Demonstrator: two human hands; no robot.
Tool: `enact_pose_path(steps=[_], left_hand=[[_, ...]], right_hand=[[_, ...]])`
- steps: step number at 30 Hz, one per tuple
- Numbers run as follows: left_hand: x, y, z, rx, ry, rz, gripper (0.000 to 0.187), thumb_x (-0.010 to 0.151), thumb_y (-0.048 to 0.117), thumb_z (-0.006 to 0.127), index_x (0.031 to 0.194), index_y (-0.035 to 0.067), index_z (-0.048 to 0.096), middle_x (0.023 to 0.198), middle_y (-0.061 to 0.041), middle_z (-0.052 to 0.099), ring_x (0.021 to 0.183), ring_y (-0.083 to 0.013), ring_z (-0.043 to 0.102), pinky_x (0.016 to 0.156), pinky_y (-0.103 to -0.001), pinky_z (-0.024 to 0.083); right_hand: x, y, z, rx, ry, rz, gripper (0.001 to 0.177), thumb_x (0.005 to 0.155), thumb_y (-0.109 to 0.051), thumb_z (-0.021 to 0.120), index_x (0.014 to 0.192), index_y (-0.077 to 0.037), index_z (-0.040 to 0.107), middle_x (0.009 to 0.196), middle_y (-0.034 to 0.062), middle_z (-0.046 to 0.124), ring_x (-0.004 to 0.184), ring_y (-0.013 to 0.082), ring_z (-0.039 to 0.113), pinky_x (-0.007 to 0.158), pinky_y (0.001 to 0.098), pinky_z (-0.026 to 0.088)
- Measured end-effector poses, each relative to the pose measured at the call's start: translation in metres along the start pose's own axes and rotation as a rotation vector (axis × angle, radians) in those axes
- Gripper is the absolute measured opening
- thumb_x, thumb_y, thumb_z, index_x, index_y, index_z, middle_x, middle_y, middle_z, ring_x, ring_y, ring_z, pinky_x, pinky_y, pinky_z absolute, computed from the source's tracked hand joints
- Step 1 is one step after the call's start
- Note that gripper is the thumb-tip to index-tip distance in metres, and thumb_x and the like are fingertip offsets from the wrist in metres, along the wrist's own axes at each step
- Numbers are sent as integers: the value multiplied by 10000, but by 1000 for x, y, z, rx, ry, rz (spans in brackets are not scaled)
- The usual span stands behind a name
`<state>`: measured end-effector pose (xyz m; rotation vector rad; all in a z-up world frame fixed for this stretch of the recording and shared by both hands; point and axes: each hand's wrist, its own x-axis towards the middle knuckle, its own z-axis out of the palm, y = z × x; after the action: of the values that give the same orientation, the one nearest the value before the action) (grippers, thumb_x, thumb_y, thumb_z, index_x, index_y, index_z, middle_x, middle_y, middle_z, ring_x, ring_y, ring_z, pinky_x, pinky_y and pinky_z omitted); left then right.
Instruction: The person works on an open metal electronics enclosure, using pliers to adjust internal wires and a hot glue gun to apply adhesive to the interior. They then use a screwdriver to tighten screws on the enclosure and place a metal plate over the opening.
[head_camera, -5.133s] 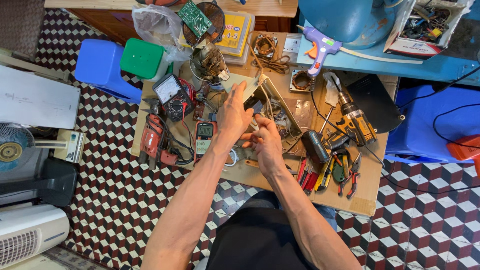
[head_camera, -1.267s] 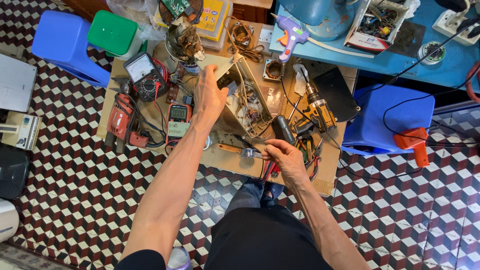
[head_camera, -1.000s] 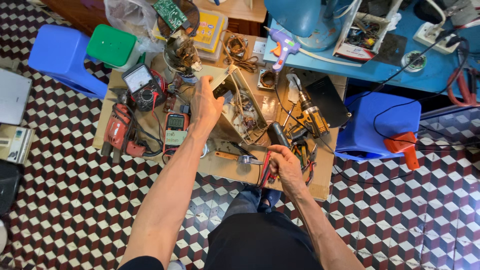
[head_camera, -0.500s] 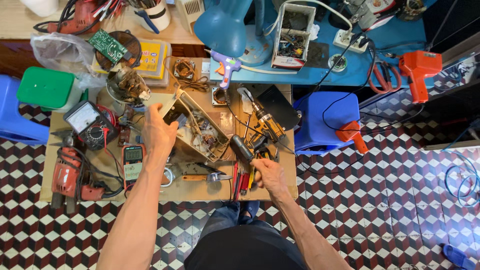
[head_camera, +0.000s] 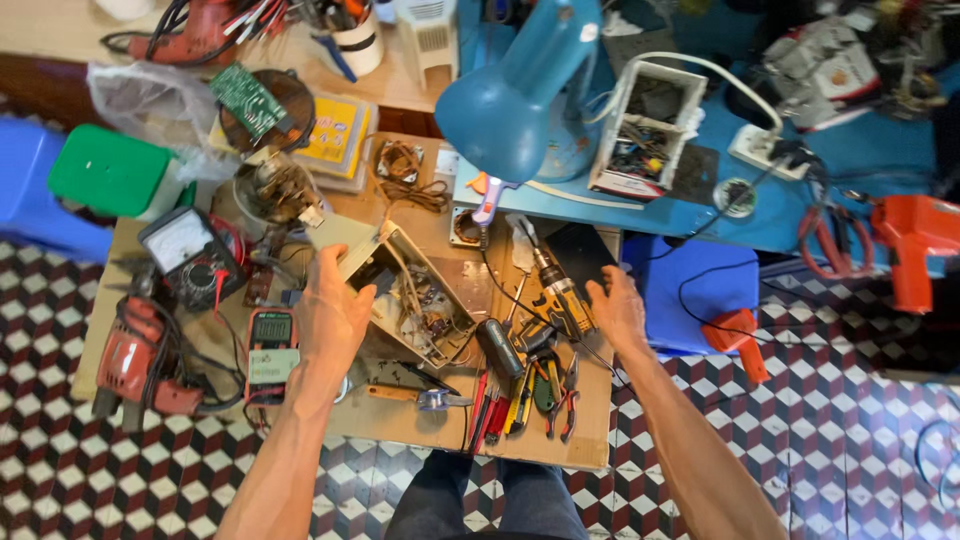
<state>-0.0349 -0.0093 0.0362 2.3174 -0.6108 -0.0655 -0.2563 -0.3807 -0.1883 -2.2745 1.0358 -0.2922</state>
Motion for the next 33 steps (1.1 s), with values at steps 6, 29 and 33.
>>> enact_pose_path(steps=[6, 29, 33], left_hand=[[11, -12, 20, 3, 26, -86, 625, 766, 51, 816, 1290, 64, 476, 1258, -237, 634, 1085, -469, 645, 852, -497, 545], [11, -9, 23, 118, 23, -68, 636, 761, 58, 849, 1294, 47, 501, 1208, -231, 670, 1066, -448, 665, 857, -495, 542], [13, -5, 21, 146, 3, -98, 645, 767, 60, 849, 1308, 49, 499, 1188, -234, 670, 1059, -446, 667, 866, -498, 537]], right_hand=[[82, 42, 27, -307, -99, 15, 949, 821, -565, 811, 1457, 43, 456, 1408, 316, 517, 1288, 489, 494, 1023, 555, 442], [85, 33, 5, -55, -193, 150, 561, 863, -493, 756, 1226, -68, 723, 1138, 190, 738, 1099, 372, 683, 965, 487, 500], [94, 39, 12, 467, -339, 407, 480, 887, -366, 734, 1209, -10, 721, 1147, 179, 750, 1031, 313, 691, 871, 438, 549]])
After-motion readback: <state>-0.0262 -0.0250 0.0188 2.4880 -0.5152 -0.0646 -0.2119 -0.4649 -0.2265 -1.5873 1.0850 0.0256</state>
